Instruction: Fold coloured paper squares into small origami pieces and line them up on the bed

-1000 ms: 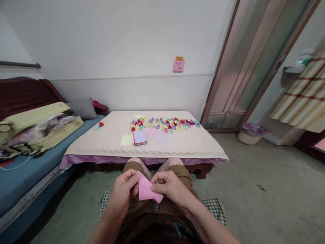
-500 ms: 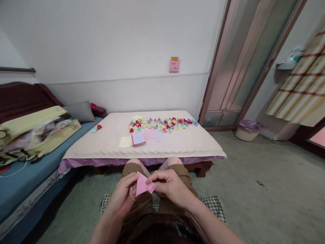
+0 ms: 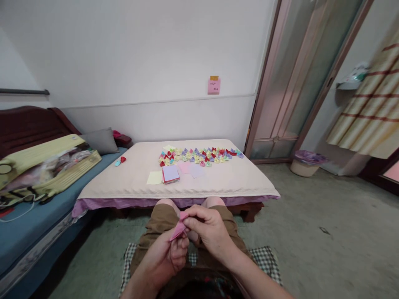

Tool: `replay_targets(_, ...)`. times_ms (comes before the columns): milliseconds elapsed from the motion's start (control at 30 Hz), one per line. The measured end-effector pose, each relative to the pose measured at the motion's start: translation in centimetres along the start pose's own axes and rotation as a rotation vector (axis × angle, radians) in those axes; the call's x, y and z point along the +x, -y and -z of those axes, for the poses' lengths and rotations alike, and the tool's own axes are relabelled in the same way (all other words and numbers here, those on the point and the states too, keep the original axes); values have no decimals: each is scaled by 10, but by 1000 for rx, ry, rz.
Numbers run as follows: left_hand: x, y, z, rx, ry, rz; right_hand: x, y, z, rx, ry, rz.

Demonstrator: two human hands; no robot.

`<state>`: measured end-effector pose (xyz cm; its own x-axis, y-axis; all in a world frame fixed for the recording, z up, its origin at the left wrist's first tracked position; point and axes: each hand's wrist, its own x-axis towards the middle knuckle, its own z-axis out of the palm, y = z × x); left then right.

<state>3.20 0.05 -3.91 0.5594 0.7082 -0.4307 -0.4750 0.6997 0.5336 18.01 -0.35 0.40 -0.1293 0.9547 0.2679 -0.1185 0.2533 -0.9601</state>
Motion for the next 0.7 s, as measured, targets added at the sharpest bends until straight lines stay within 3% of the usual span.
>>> replay_targets(200, -18, -13, -7, 476, -336, -741, -1, 0, -4, 25, -20, -96)
replay_targets(367, -44, -16, -23, 894, -554, -1210, -2, -5, -16, 123, -35, -177)
replay_targets(433, -47, -14, -27, 991, -579, -1251, -2, -5, -20, 117, -56, -172)
replay_targets(700, -45, -14, -28, 1065, -619, -1187, -1, -3, -29, -95, -110, -28)
